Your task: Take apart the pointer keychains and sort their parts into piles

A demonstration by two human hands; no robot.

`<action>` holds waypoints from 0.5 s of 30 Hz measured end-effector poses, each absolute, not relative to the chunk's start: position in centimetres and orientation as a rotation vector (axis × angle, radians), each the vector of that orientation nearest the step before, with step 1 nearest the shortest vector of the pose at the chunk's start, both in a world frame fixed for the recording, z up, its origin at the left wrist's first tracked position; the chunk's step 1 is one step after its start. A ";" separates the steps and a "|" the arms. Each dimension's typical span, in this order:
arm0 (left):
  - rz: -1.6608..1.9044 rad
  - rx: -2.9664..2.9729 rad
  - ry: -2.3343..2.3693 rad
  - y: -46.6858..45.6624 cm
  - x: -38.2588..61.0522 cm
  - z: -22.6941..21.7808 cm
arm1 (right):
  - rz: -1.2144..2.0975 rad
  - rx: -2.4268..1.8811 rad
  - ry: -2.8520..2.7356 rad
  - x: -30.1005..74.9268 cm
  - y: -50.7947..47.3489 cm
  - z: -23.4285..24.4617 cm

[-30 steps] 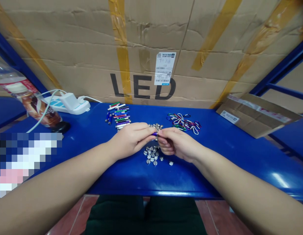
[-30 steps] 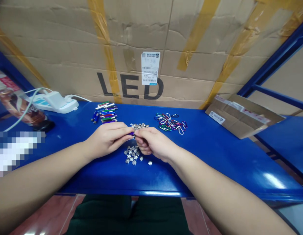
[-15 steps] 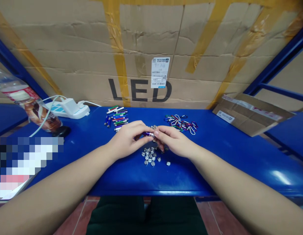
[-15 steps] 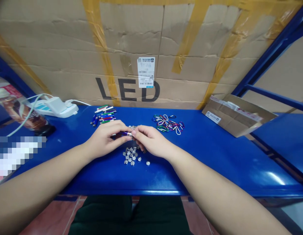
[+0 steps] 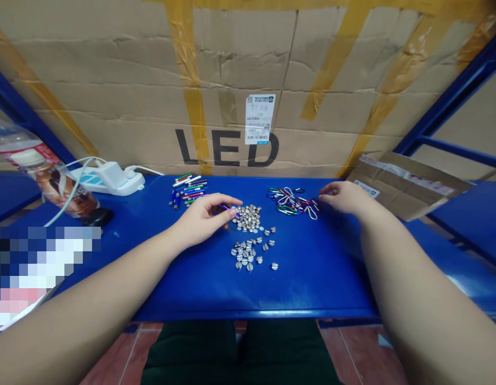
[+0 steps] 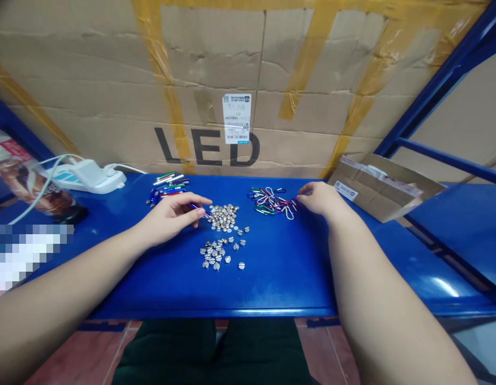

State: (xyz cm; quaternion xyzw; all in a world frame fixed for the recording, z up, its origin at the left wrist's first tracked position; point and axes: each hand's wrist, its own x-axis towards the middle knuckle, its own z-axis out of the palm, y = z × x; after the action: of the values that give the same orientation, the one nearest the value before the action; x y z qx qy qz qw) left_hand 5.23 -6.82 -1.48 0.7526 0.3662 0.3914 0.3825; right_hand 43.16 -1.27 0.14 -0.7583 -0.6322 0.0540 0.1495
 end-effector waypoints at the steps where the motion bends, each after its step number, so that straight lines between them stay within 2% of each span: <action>1: 1.004 1.897 0.939 -6.8 5.2 -1.6 | 0.221 -2.230 -1.832 43.5 -1.0 -0.2; 10: 0.994 1.619 0.859 -7.0 5.5 -2.1 | 0.367 -2.373 -1.676 43.2 -0.4 -1.0; 12: 0.997 1.633 0.889 -7.0 5.6 -2.0 | 0.370 -2.252 -1.606 43.2 -0.7 -0.8; 15: 1.004 1.682 0.916 -7.1 5.7 -1.8 | 0.456 -1.836 -1.538 42.6 -1.2 -0.5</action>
State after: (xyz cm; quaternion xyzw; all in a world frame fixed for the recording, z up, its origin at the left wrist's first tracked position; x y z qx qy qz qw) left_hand 5.72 -7.05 -1.82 0.6864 0.3736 0.4099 0.4703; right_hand 42.61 -1.25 -0.51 -0.7069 -0.5923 0.1756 0.3445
